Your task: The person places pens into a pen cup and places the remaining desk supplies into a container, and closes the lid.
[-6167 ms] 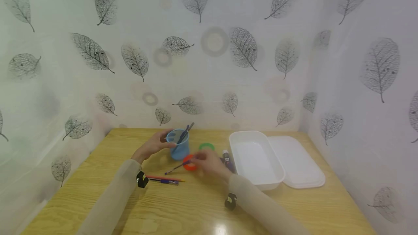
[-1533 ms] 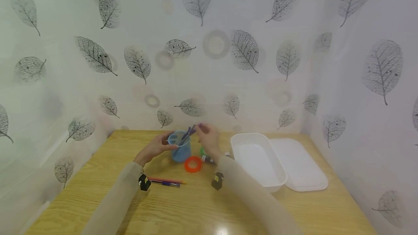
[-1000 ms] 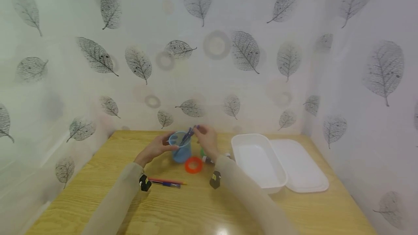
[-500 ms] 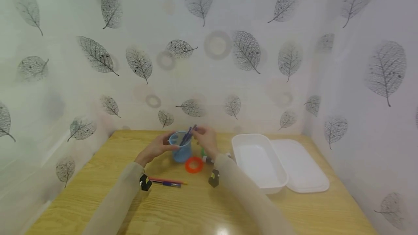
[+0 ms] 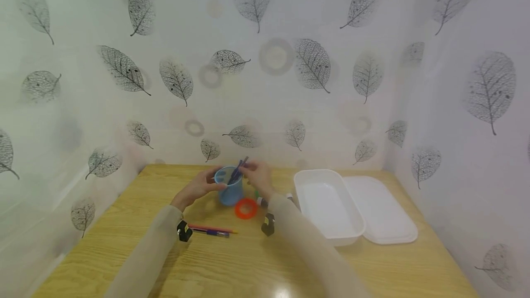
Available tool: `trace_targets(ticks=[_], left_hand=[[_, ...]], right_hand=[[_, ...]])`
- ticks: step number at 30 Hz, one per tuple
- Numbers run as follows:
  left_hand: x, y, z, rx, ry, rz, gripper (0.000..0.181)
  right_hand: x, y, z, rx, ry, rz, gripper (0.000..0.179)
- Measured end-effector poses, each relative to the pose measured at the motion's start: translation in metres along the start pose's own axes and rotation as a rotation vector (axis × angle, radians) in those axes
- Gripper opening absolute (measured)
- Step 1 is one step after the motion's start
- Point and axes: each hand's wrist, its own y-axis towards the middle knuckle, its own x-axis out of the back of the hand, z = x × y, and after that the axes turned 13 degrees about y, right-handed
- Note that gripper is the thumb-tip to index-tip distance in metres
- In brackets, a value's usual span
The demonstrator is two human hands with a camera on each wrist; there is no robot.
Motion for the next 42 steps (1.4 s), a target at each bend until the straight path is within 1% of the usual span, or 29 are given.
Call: trace_targets(ticks=[8,17,21,26,29,38,42], left_hand=[[0.000,0.000,0.003,-0.020,-0.018,0.011,0.071],[-0.001,0.003,0.004,-0.026,-0.023,0.019,0.073],[0.000,0.001,-0.002,-0.021,-0.026,0.036,0.073],[0.005,-0.010,-0.021,-0.013,-0.025,0.046,0.073],[0.006,-0.015,-0.028,-0.015,-0.023,0.042,0.072],[0.006,-0.015,-0.026,-0.022,-0.012,0.043,0.072],[0.006,-0.014,-0.027,-0.022,-0.008,0.043,0.072]], right_hand=[[0.001,0.000,-0.001,-0.002,-0.020,0.043,0.025],[0.000,-0.001,0.002,-0.031,-0.013,0.019,0.024],[0.000,-0.002,0.004,-0.033,-0.020,0.018,0.020],[0.000,-0.002,0.004,-0.022,-0.045,0.024,0.018],[0.000,0.000,0.003,-0.017,-0.038,0.024,0.018],[0.000,0.003,-0.002,0.005,-0.024,0.028,0.022],[0.000,0.002,0.001,0.009,-0.047,0.005,0.021]])
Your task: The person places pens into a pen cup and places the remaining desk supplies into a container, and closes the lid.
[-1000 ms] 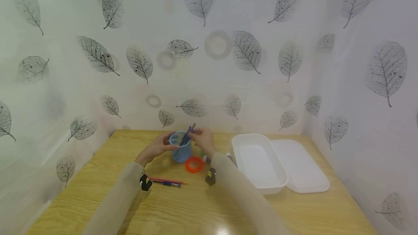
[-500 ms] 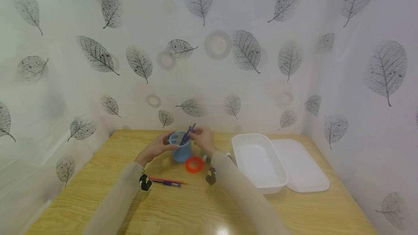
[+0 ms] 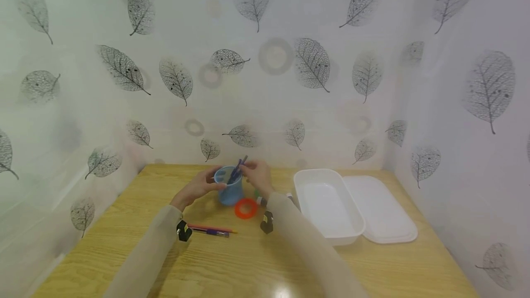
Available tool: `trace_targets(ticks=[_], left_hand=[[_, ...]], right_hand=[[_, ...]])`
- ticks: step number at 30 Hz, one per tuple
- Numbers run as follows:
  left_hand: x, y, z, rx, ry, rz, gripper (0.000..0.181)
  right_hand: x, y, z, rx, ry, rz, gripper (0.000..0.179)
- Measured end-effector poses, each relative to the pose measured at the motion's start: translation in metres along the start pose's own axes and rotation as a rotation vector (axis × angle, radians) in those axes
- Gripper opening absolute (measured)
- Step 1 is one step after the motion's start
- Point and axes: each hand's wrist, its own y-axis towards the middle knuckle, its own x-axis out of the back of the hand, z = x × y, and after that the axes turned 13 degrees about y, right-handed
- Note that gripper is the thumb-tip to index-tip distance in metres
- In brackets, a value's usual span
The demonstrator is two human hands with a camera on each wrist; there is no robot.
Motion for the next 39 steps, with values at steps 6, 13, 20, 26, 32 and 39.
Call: trace_targets(ticks=[6,13,20,26,32,39], left_hand=[[0.001,0.001,-0.001,0.008,0.011,-0.008,0.072],[0.001,0.001,-0.001,0.014,0.025,-0.006,0.073],[0.000,0.001,-0.001,0.017,0.033,-0.011,0.075],[-0.001,0.000,-0.001,0.020,0.028,-0.014,0.074],[-0.001,0.000,0.000,0.014,0.018,-0.014,0.074],[-0.001,0.000,0.001,-0.001,0.005,-0.020,0.070]], right_hand=[[-0.001,0.001,0.003,0.008,-0.027,-0.022,0.019],[-0.001,0.005,-0.002,0.017,-0.020,-0.032,0.020],[0.001,0.004,-0.005,0.031,0.010,-0.011,0.023],[0.005,0.001,-0.004,0.033,0.029,0.035,0.026],[0.008,0.001,-0.005,0.039,0.042,0.057,0.030],[0.013,0.000,-0.004,0.052,0.022,0.046,0.029]])
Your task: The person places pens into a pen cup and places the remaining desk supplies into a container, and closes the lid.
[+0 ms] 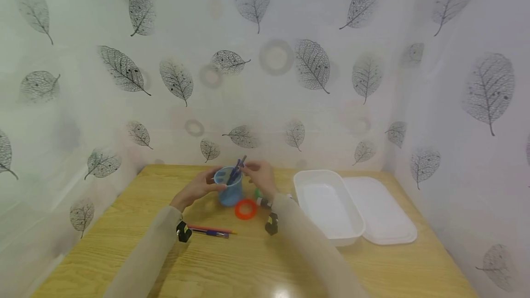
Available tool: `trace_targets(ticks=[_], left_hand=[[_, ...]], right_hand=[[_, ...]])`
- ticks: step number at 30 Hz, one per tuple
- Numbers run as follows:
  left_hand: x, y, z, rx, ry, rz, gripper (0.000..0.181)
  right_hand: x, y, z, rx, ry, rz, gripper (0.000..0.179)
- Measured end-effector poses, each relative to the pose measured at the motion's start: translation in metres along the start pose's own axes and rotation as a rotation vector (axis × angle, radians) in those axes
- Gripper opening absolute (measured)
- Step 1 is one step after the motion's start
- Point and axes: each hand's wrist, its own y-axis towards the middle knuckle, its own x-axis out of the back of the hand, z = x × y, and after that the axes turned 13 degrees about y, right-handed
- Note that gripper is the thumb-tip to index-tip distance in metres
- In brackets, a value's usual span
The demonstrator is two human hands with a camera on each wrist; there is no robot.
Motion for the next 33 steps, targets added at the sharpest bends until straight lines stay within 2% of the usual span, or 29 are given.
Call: trace_targets(ticks=[6,14,21,29,33], left_hand=[[0.000,0.000,0.001,0.014,-0.009,-0.002,0.071],[0.000,0.001,0.001,0.005,-0.008,0.005,0.072],[-0.002,0.013,0.030,0.037,0.011,-0.034,0.085],[-0.003,0.015,0.029,0.032,0.011,-0.009,0.084],[-0.002,0.014,0.028,0.059,0.019,0.006,0.085]], right_hand=[[0.004,-0.001,-0.001,0.001,0.011,0.015,0.033],[0.007,-0.001,-0.005,-0.008,0.006,0.006,0.028],[0.006,-0.007,-0.005,0.010,0.021,0.004,0.025],[0.005,-0.018,-0.010,-0.036,0.046,0.001,0.025],[0.001,-0.028,-0.008,-0.051,0.051,0.013,0.021]])
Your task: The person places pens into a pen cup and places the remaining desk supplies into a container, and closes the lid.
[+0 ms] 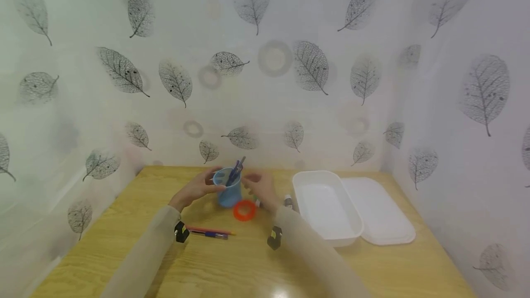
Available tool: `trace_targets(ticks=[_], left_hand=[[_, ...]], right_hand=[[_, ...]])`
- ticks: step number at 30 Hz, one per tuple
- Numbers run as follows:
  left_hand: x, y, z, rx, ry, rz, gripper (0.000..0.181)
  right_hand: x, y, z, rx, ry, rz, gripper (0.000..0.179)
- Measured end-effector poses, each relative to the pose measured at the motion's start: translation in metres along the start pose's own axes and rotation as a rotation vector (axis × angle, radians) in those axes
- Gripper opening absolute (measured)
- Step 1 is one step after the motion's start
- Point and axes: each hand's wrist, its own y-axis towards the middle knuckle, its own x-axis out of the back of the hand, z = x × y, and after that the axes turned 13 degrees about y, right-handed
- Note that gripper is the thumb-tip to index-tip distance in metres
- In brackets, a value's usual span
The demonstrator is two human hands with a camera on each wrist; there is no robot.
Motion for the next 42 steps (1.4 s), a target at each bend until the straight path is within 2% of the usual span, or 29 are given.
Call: trace_targets(ticks=[5,10,18,21,25,29,38,42], left_hand=[[0.001,0.000,0.001,0.005,0.026,0.006,0.085],[0.002,0.000,0.000,0.005,0.064,0.004,0.084],[0.003,0.003,-0.007,0.015,0.067,0.013,0.085],[0.003,0.003,-0.009,0.012,0.073,0.017,0.086],[0.003,0.002,-0.009,0.019,0.071,0.020,0.086],[0.003,0.001,-0.007,0.025,0.064,0.025,0.086],[0.003,0.001,-0.006,0.038,0.086,0.006,0.087],[0.003,0.000,-0.006,0.041,0.084,0.008,0.087]], right_hand=[[-0.005,-0.009,0.000,0.001,-0.011,0.036,0.020],[-0.006,-0.013,-0.010,0.004,-0.039,0.097,0.023],[-0.004,-0.016,-0.021,-0.069,0.022,0.211,0.032],[-0.003,-0.019,-0.022,-0.102,-0.002,0.248,0.033],[0.000,-0.024,-0.025,-0.117,-0.091,0.362,0.031],[0.001,-0.029,-0.027,-0.080,-0.151,0.487,0.030],[0.000,-0.035,-0.033,-0.146,-0.152,0.660,0.026],[-0.001,-0.036,-0.035,-0.185,-0.150,0.695,0.025]])
